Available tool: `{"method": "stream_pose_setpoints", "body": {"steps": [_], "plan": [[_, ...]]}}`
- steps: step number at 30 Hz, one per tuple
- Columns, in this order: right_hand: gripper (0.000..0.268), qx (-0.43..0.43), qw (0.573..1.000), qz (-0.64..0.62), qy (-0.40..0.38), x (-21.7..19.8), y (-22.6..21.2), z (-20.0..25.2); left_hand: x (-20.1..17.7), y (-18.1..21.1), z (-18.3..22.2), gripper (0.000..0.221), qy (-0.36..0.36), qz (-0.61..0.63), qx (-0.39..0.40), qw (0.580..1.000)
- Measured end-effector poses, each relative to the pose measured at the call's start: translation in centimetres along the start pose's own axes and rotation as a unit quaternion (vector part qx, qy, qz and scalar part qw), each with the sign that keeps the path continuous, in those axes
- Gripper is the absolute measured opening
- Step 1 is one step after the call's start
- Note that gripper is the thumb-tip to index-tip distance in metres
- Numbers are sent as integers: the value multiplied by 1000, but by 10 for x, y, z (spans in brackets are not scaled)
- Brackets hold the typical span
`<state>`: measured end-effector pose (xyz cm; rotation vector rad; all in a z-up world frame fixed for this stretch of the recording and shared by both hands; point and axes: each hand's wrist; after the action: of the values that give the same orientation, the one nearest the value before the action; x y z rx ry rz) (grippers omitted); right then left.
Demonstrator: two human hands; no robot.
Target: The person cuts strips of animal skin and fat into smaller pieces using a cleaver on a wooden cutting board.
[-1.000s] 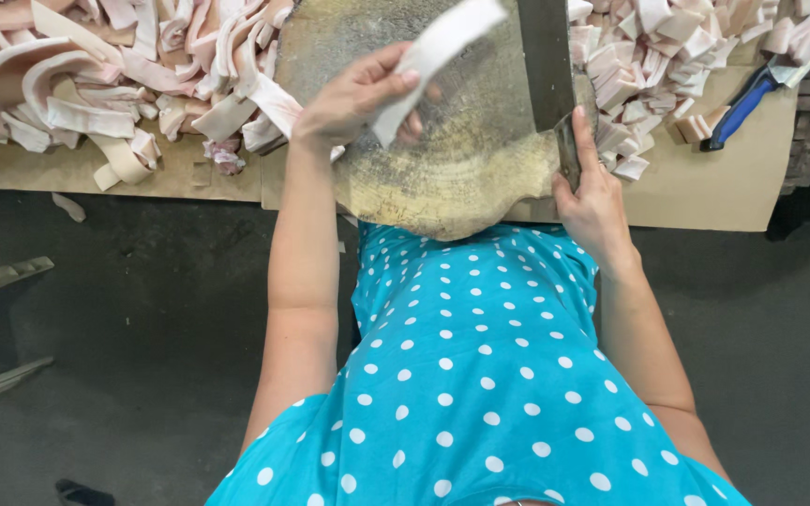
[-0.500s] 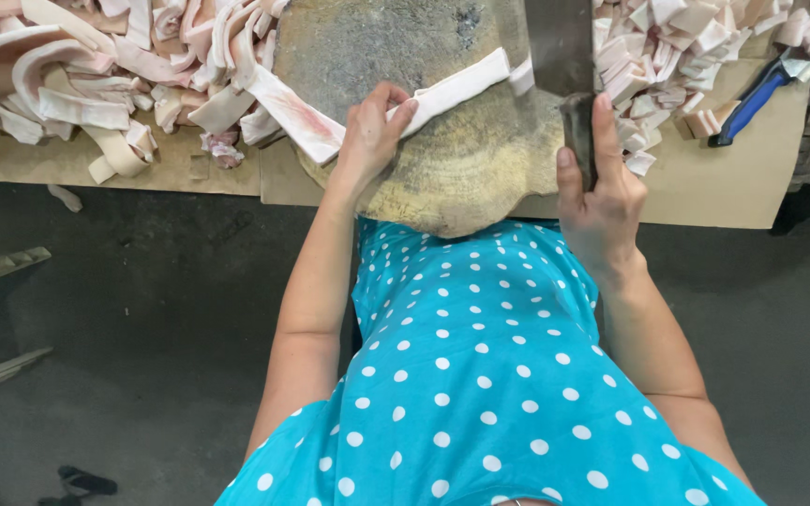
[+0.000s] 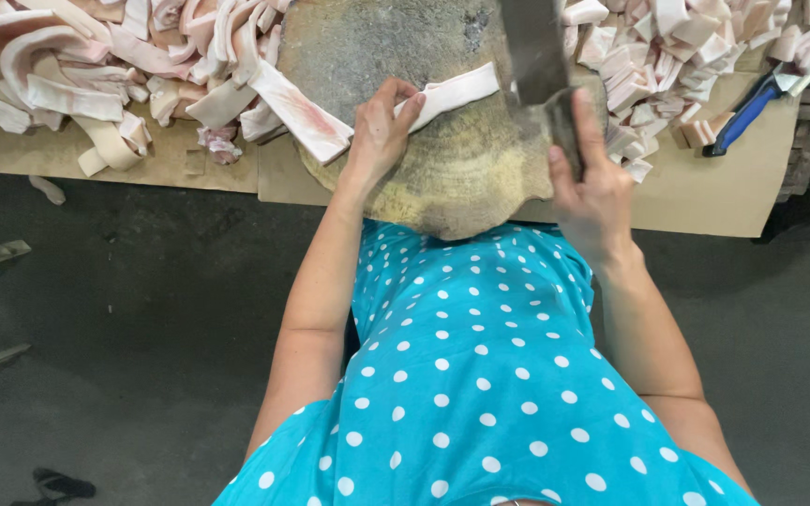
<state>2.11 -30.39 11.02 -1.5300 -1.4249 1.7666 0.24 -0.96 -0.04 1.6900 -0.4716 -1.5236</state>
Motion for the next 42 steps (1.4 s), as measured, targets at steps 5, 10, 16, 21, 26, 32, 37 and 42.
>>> {"method": "stream_pose_setpoints", "body": {"steps": [5,10,16,21,26,32,37,42], "plan": [[57,-59,993,-90,57,0,-4,15,9,12,-5,30,-20,9,-32,999],[65,-25,995,70,-68,46,17,4,7,4,1,28,3,6,26,1000],[59,56,998,9,-26,15,-4,-6,21,0,0,28,23,30,34,999],[59,-136,990,14,44,4,-11,12,33,15,-11,27,20,24,20,999],[65,-89,992,78,-48,49,19,4,9,30,-1,31,-38,31,-80,996],[62,122,991,-6,-46,23,6,-11,-3,10,0,24,-16,-10,-10,1000],[60,-151,988,11,25,-2,-10,12,28,6,-7,22,2,35,3,999],[67,-25,995,75,-57,47,18,10,29,6,-4,25,40,6,44,998]]}}
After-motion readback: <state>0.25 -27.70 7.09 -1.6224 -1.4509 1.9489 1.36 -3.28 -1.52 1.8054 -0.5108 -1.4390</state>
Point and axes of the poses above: each hand's wrist, its own z-axis away from the middle knuckle, its own x-axis out of the palm, y = z × x, and after that the axes turned 14 degrees about -z, right-handed
